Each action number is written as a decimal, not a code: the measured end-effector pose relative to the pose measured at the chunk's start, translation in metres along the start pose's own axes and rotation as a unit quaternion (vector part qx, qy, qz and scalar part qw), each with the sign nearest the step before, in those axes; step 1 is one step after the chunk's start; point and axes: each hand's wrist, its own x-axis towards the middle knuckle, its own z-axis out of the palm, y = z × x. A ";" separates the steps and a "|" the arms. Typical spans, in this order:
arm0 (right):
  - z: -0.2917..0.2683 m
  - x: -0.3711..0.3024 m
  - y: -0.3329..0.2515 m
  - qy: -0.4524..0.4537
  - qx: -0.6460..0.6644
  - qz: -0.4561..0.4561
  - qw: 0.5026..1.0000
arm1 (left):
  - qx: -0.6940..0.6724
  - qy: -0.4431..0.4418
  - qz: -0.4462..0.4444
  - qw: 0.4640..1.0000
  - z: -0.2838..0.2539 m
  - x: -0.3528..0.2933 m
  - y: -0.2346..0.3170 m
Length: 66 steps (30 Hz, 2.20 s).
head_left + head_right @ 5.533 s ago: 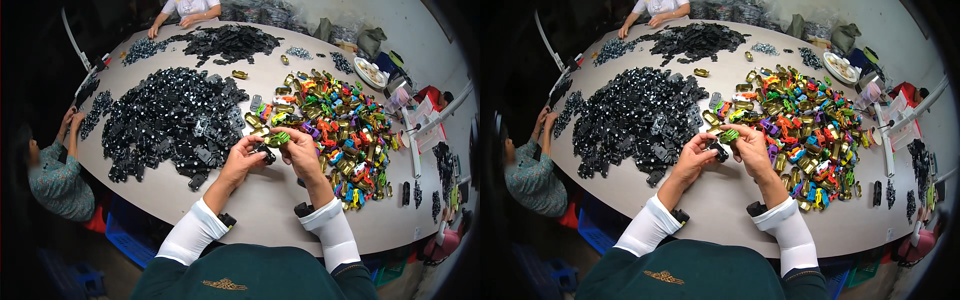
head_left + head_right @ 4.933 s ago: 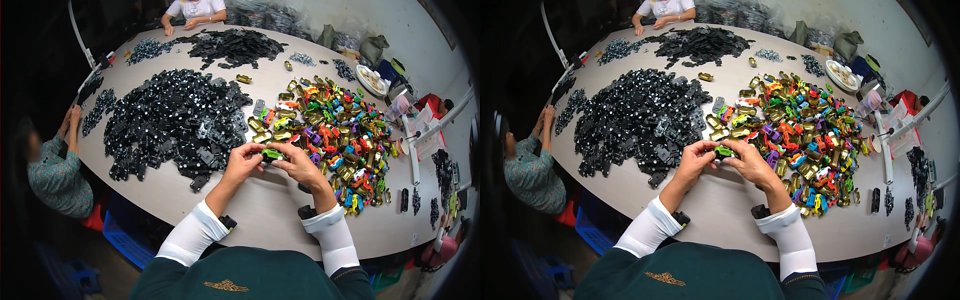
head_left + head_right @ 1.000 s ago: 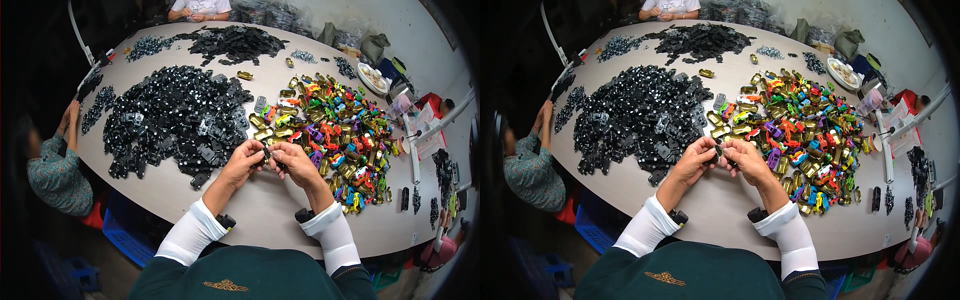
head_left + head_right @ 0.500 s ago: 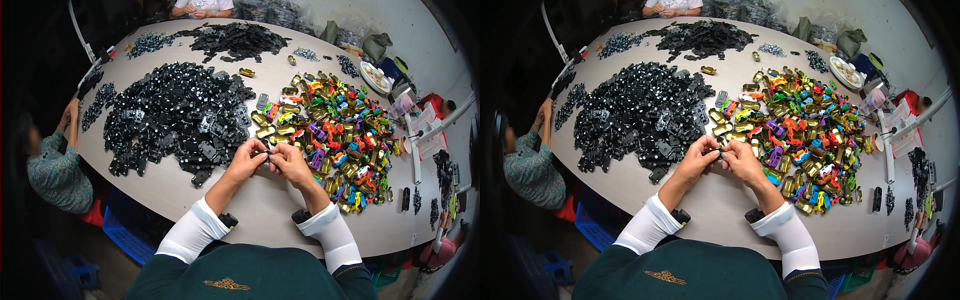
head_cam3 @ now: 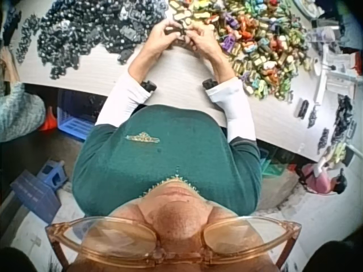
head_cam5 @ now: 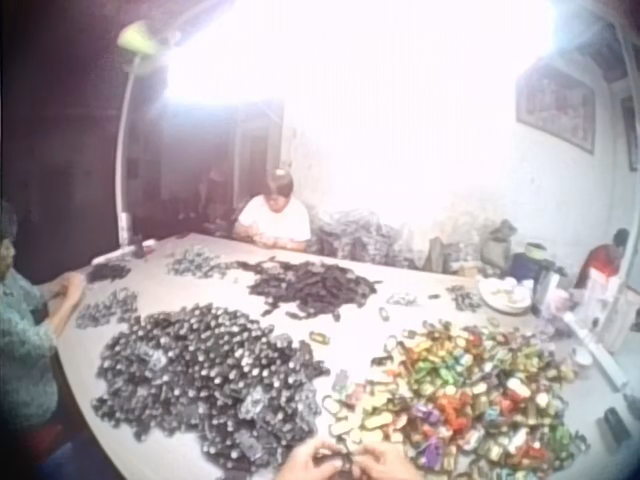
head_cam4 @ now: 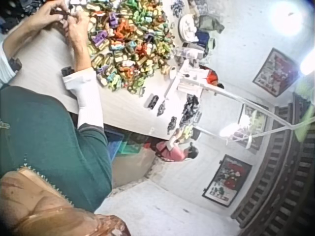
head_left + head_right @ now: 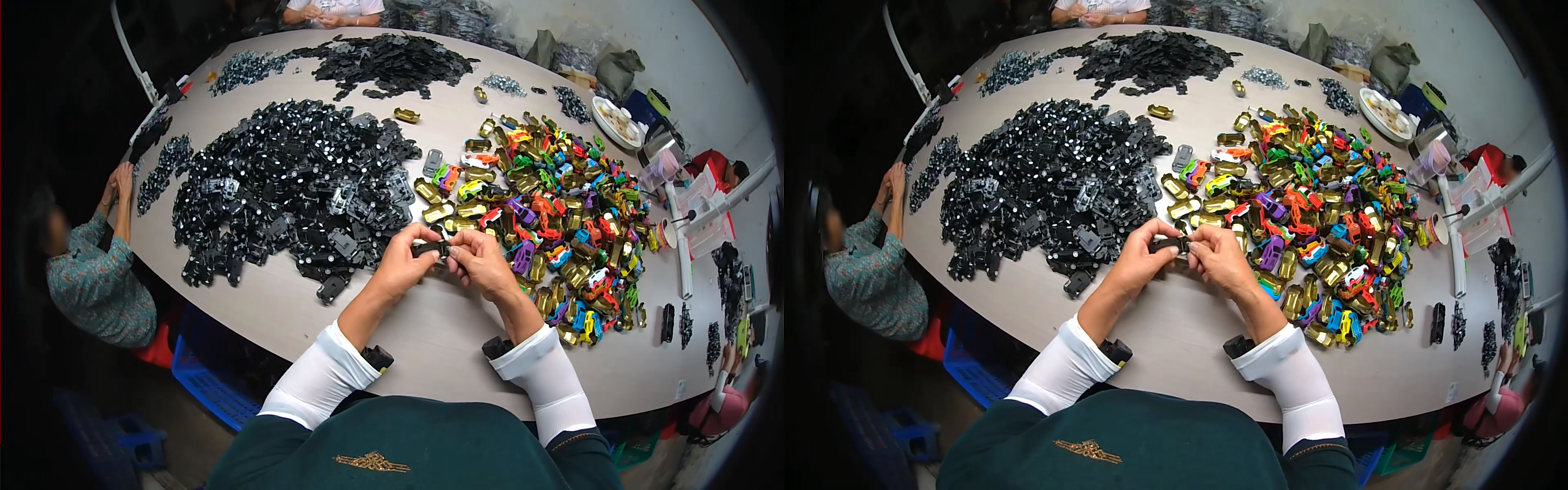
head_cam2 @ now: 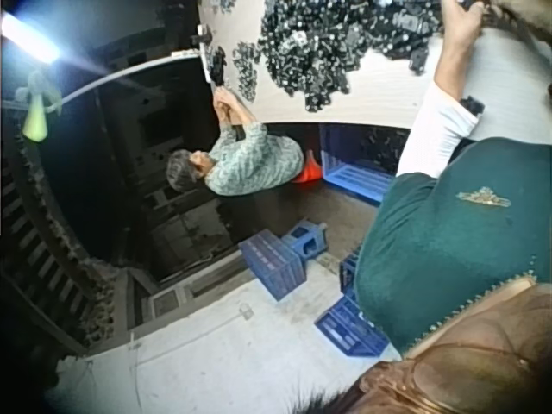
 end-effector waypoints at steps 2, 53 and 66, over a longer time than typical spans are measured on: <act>-0.003 -0.002 -0.014 -0.031 0.048 -0.016 0.998 | -0.103 0.017 0.051 0.993 -0.002 0.004 0.008; -0.009 -0.013 -0.026 -0.095 0.095 0.029 0.991 | -0.028 -0.063 0.020 0.997 -0.002 -0.003 0.015; -0.011 -0.012 -0.027 -0.100 0.179 0.049 0.978 | -0.136 -0.111 -0.006 0.984 -0.010 -0.002 0.014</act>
